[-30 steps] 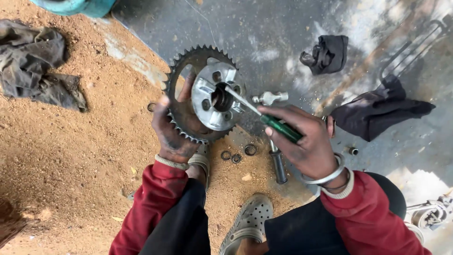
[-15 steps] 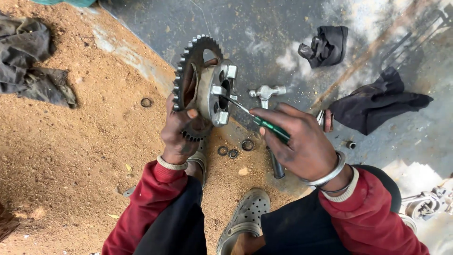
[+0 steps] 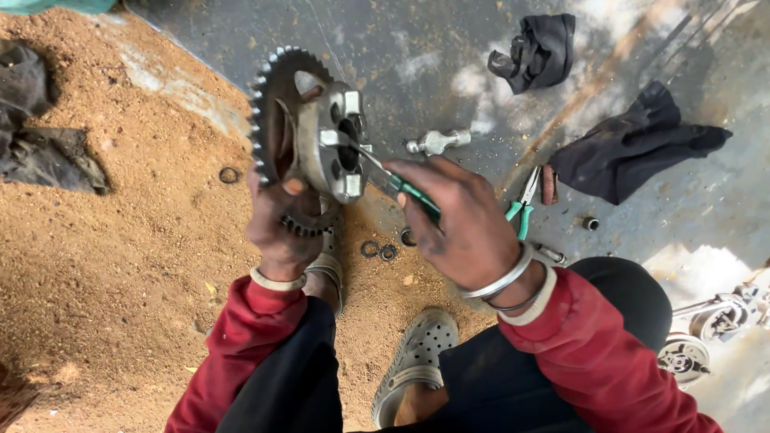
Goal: Cleaning and prying parts of a motorcycle sprocket assembly during a repair task.
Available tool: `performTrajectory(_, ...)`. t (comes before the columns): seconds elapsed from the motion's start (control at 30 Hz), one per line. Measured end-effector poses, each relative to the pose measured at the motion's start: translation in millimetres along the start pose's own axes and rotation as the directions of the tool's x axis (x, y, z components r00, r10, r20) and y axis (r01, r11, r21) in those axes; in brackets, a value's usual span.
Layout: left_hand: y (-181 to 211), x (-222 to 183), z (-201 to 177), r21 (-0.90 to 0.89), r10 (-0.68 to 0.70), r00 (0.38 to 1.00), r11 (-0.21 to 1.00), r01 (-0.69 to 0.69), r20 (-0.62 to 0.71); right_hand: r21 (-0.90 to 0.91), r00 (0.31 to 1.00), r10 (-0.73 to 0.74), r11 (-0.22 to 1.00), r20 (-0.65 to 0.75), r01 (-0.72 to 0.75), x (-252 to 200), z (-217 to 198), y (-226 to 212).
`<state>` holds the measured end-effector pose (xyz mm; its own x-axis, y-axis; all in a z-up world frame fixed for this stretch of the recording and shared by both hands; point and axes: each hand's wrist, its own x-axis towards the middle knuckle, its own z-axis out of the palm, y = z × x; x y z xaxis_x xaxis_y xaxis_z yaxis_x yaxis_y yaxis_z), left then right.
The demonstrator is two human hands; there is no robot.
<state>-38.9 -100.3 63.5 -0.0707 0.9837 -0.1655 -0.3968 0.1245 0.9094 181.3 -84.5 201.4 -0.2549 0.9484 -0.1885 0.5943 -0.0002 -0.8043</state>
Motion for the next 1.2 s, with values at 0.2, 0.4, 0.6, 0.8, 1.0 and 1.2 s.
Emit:
performTrajectory(0.2,55.6,21.2,36.1,-0.195,0.0,0.998,0.981,0.012,0.059,-0.067,0.997,-0.047,0.997,-0.055,0.044,-2.2,5.7,-4.7)
performTrajectory(0.4,45.0,22.8,15.4,-0.648,-0.449,0.893,0.674,0.355,0.022,-0.255,0.967,-0.231,0.947,-0.112,0.196,-5.6,11.8,13.3)
performTrajectory(0.6,57.2,27.9,14.3,-0.636,-0.502,0.852,0.611,0.471,0.148,-0.413,0.884,-0.462,0.821,-0.075,0.394,0.7,5.5,44.3)
performTrajectory(0.8,50.5,25.4,-1.8,-0.778,-0.447,0.867,0.457,0.432,0.219,-0.299,0.818,-0.563,0.766,0.115,0.569,8.2,-22.3,53.1)
performTrajectory(1.0,76.3,28.0,19.2,-0.594,-0.452,0.823,0.574,0.564,0.345,-0.228,0.829,-0.52,0.799,0.204,0.557,9.1,-59.1,40.9)
performTrajectory(1.2,76.3,25.7,15.6,-0.508,-0.348,0.897,0.739,0.442,0.274,-0.175,0.919,-0.392,0.909,-0.053,0.378,-0.4,-62.3,40.0)
